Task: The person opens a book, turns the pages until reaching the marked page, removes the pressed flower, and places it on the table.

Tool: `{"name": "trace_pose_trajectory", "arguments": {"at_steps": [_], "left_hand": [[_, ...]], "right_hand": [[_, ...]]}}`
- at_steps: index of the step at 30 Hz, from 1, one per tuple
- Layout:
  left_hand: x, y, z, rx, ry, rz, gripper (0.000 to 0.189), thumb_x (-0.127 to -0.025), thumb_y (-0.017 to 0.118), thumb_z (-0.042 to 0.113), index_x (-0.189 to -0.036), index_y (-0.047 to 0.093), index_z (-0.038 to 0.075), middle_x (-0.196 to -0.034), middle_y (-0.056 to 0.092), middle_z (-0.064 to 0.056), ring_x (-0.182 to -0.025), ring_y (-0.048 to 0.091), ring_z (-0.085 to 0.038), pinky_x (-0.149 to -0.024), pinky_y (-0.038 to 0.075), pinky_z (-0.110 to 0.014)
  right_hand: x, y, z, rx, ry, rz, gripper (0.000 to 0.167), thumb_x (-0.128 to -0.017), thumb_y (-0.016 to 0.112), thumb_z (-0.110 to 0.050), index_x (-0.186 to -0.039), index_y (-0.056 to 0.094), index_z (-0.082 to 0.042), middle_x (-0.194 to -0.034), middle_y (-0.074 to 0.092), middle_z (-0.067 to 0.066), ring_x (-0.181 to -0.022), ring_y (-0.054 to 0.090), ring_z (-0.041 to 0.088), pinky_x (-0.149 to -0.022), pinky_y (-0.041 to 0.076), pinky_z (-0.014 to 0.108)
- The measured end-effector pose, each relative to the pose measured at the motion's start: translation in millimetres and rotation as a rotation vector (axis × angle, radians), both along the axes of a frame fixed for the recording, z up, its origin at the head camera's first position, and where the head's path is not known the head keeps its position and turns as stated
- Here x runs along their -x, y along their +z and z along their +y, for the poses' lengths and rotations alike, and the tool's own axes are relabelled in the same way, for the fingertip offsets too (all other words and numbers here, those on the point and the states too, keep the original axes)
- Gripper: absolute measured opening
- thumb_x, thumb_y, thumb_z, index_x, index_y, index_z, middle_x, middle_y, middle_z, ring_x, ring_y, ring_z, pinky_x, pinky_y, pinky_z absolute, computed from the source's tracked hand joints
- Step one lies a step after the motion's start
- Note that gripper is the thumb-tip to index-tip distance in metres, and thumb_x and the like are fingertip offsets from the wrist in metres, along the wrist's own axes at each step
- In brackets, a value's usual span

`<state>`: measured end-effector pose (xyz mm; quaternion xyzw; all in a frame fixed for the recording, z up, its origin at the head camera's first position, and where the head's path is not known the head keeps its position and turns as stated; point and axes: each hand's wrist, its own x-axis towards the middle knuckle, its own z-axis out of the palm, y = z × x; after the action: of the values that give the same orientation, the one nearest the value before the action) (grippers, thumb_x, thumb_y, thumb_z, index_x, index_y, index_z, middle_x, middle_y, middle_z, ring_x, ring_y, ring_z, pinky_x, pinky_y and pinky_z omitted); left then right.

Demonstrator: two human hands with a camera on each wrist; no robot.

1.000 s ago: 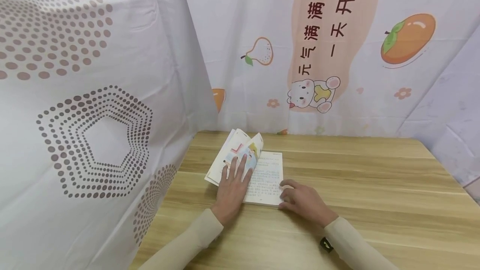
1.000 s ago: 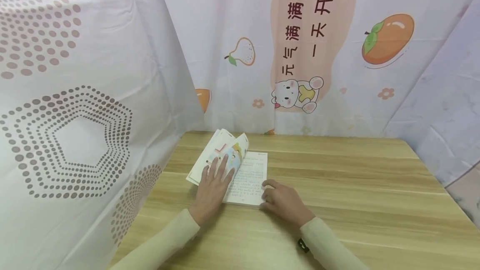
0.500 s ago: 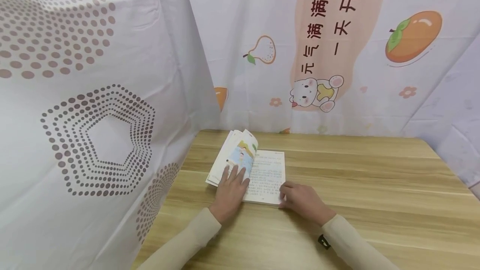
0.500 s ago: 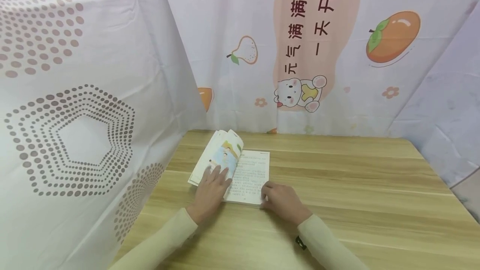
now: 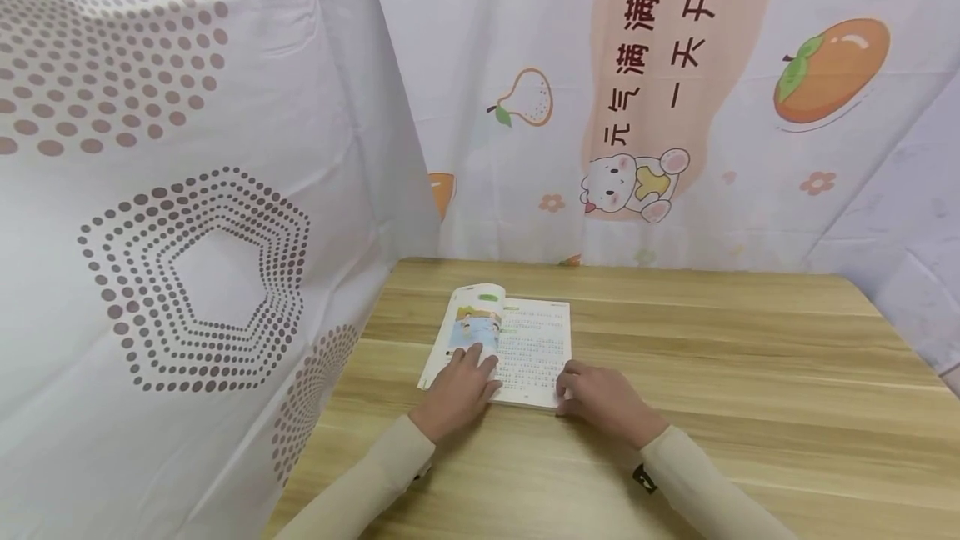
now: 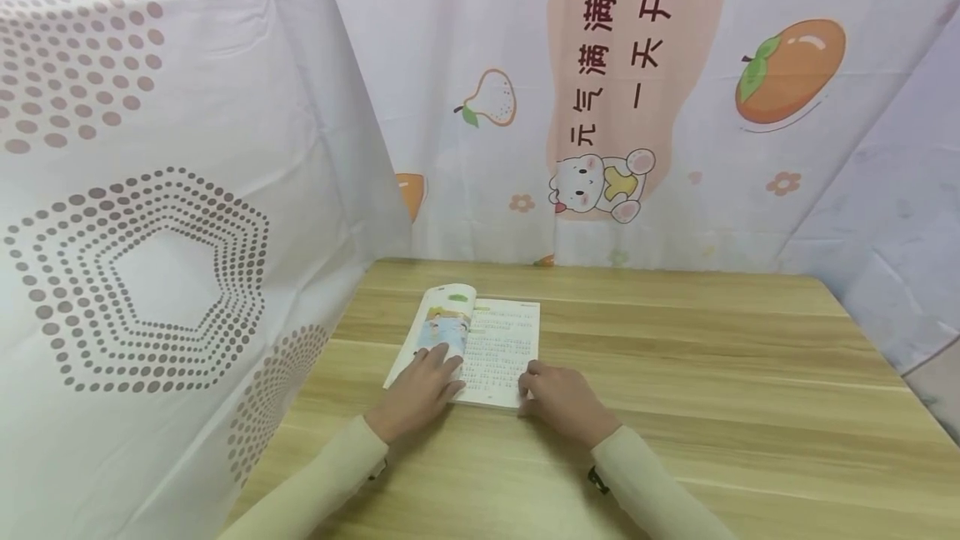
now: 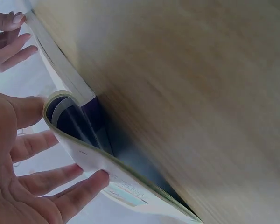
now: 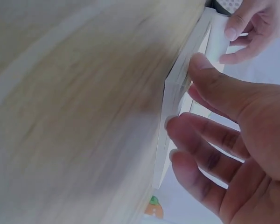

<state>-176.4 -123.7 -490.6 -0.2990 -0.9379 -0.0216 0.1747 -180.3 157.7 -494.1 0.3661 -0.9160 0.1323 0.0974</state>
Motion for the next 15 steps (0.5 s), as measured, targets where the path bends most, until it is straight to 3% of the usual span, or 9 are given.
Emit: {"name": "trace_pose_trajectory", "arguments": {"at_steps": [7,11,15], "left_hand": [[-0.4,0.5,5.3,-0.013,0.002,-0.05,0.034,-0.099,0.07,0.033,-0.118,0.071,0.005,-0.119,0.063,-0.023,-0.086,0.059,-0.03,-0.073,0.056,-0.037],[-2.0,-1.2,11.1,0.028,0.038,-0.027,0.047,-0.095,0.069,0.051,-0.112,0.072,0.007,-0.118,0.063,-0.024,-0.086,0.06,-0.033,-0.071,0.057,-0.038],[-3.6,-2.4,17.4,0.098,0.068,0.031,0.061,-0.089,0.064,0.068,-0.103,0.073,0.009,-0.107,0.063,-0.02,-0.082,0.06,-0.03,-0.067,0.056,-0.035]], "right_hand": [[0.4,0.3,4.5,-0.003,0.059,0.091,0.007,-0.086,0.083,-0.012,-0.089,0.078,-0.016,-0.091,0.07,-0.006,-0.077,0.067,0.009,-0.065,0.056,0.029],[1.5,-0.1,5.6,-0.021,0.061,0.133,0.008,-0.086,0.079,-0.007,-0.09,0.078,-0.014,-0.09,0.072,-0.004,-0.077,0.067,0.009,-0.063,0.055,0.029],[3.9,1.9,8.8,0.017,0.056,0.147,0.014,-0.082,0.077,-0.003,-0.084,0.074,-0.017,-0.087,0.069,-0.008,-0.067,0.056,0.004,-0.057,0.049,0.024]]}}
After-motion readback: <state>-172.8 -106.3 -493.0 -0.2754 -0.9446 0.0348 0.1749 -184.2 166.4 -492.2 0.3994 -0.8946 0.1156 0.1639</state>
